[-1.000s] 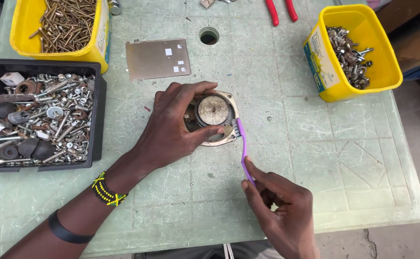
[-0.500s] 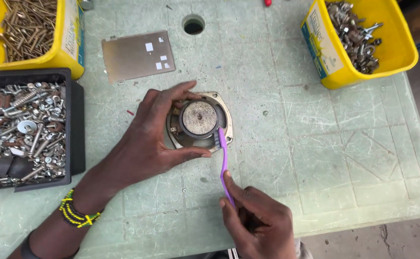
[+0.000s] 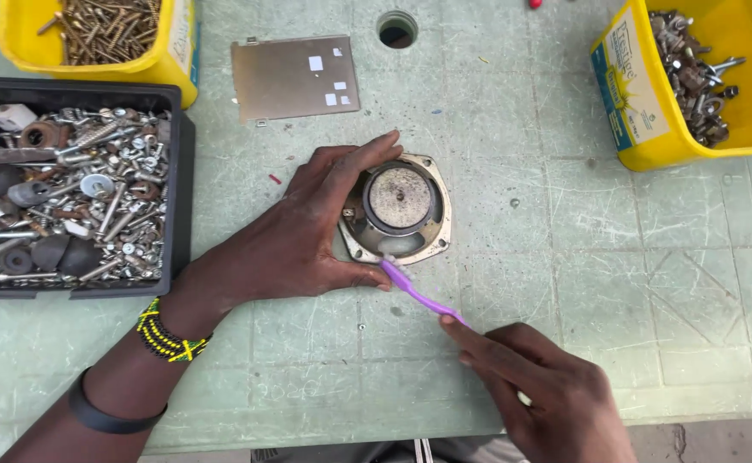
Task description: Cleaning a speaker component using a toothbrush and cleaning solution
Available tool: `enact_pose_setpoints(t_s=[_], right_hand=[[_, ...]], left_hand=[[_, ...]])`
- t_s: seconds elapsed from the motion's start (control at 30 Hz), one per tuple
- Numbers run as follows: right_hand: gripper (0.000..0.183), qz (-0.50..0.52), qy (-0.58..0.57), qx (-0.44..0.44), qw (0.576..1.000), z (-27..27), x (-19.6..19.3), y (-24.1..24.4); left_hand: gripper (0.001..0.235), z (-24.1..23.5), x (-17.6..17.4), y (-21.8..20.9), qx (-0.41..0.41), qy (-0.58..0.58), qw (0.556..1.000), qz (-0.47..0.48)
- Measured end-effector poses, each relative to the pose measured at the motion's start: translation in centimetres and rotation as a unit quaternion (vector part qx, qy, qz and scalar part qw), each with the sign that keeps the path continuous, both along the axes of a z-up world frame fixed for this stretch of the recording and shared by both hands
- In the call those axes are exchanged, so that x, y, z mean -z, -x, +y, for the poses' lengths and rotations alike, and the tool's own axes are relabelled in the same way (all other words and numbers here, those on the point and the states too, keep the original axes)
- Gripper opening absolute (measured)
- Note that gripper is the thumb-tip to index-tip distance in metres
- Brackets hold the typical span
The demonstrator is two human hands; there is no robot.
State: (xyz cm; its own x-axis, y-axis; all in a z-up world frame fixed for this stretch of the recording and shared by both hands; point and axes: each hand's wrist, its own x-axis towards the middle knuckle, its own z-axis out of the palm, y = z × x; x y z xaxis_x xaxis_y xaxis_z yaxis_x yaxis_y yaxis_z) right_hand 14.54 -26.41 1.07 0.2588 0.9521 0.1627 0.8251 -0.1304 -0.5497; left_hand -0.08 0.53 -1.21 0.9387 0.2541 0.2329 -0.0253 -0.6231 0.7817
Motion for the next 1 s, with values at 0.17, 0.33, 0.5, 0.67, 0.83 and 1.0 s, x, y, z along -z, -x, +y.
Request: enact_pose_setpoints(t_s=[0.17,0.33,0.5,0.67,0.83,1.0], right_hand=[[0.041,-0.094,-0.006,0.035,0.995,0.2,-1.0,-0.8],[0.056,-0.159,0.017,0.016,0.987,4.0,-0.3,-1.4],[0.053,-0.160,0.030,0.041,0.986,3.7,-1.0,-1.5],[0.048,-0.146,0.002,0.034,0.989,4.0,-0.3,-1.5],[0.045,-0.105,-0.015,0.007,0.994,4.7,-1.0,-1.4],[0.042,-0.119,-0.005,0.035,0.992,3.6,-0.6,-1.6]], left_hand=[[0.135,0.3,0.7,0.5,0.024,0.029,0.999,0.012],[0.145,-0.3,1.7,0.5,0.017,-0.029,0.998,-0.045],[0.150,0.0,1.7,0.6,0.038,-0.042,0.997,-0.051],[0.149,0.1,2.1,0.4,0.041,-0.051,0.996,-0.053],[0.150,0.1,1.6,0.5,0.038,-0.030,0.998,-0.044],[0.152,0.1,2.0,0.5,0.037,-0.039,0.998,-0.043]])
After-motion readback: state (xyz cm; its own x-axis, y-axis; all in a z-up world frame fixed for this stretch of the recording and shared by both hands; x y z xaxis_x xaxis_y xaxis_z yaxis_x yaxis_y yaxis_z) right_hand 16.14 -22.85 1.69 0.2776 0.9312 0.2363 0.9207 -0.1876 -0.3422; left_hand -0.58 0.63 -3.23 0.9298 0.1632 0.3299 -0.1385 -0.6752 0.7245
